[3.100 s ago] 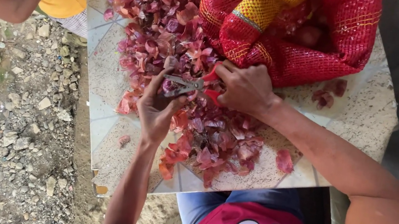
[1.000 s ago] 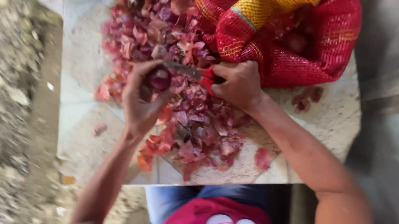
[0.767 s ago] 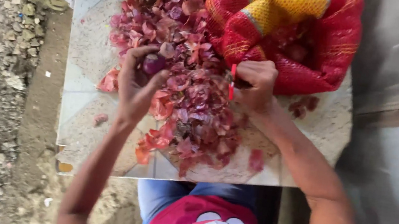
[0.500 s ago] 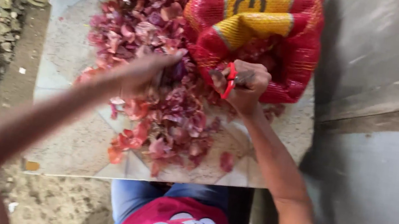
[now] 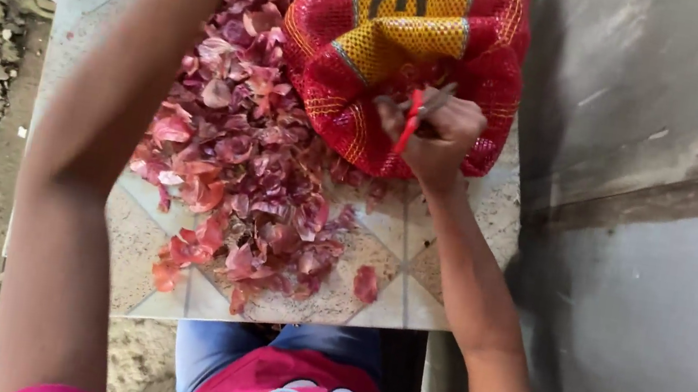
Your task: Trimming the ends of small red onions with scissors and peeling off the outer skins by hand.
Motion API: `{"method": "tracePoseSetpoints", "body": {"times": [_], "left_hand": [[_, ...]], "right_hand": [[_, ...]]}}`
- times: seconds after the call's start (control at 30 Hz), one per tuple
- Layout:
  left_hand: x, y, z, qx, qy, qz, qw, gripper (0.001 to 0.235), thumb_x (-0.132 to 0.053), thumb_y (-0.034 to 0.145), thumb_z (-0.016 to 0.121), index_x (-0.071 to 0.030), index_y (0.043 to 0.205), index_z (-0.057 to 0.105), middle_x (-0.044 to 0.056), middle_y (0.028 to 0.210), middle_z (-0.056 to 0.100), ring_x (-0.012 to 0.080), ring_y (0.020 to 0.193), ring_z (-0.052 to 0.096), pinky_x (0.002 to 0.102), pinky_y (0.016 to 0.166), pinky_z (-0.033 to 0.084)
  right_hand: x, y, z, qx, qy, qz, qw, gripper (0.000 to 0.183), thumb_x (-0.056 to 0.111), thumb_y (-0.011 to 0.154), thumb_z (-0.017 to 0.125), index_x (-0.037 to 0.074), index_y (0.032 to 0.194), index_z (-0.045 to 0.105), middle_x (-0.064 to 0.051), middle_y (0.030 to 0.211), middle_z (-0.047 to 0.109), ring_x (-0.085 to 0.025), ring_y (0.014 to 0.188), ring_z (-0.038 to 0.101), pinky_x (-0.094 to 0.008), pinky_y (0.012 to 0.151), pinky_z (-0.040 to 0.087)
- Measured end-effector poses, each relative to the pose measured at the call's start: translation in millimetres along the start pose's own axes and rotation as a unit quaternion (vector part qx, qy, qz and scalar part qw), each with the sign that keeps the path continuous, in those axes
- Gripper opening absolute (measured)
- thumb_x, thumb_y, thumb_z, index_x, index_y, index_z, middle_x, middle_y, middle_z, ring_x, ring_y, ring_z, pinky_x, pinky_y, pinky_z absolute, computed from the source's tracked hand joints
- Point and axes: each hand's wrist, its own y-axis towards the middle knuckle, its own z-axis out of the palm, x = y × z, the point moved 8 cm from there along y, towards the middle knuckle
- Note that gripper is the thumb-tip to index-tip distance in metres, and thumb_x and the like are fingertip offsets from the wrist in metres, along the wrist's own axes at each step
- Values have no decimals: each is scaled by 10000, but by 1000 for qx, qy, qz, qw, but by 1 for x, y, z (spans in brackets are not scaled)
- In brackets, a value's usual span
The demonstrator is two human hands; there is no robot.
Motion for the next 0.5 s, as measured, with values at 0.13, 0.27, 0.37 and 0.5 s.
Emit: {"method": "tracePoseSetpoints", "body": {"times": [0.13, 0.27, 0.37, 0.5], "left_hand": [[-68, -39, 2, -73, -8, 92, 993, 191, 100, 953, 567, -9, 1062, 681, 127, 974, 691, 219, 834, 627, 319, 684, 518], [-100, -58, 71, 122, -113, 86, 982, 199, 72, 956, 572, -11, 1115, 658, 122, 1016, 698, 219, 874, 676, 312, 744, 575], [-55, -46, 139, 138, -32, 106, 984, 182, 36, 834, 645, -43, 979, 566, 111, 912, 597, 249, 775, 565, 366, 657, 467], [-18, -13, 181, 193, 152, -25, 969, 94, 11, 948, 519, 0, 1015, 584, 204, 1025, 583, 360, 665, 642, 479, 610, 564]], "right_hand": [[37, 25, 4, 18, 67, -22, 997, 417, 142, 918, 796, 19, 598, 558, -106, 580, 620, -189, 471, 559, -357, 462, 428], [42, 24, 6, 28, 72, -22, 997, 395, 90, 931, 782, -2, 614, 567, -97, 585, 566, -210, 474, 490, -389, 483, 391], [34, 19, 8, 44, 54, -24, 997, 388, 37, 947, 783, -2, 630, 562, -104, 593, 568, -199, 492, 478, -383, 492, 377], [30, 15, 16, 78, 21, -43, 996, 357, -11, 910, 827, -6, 630, 606, -103, 603, 610, -185, 495, 509, -359, 471, 388]]}}
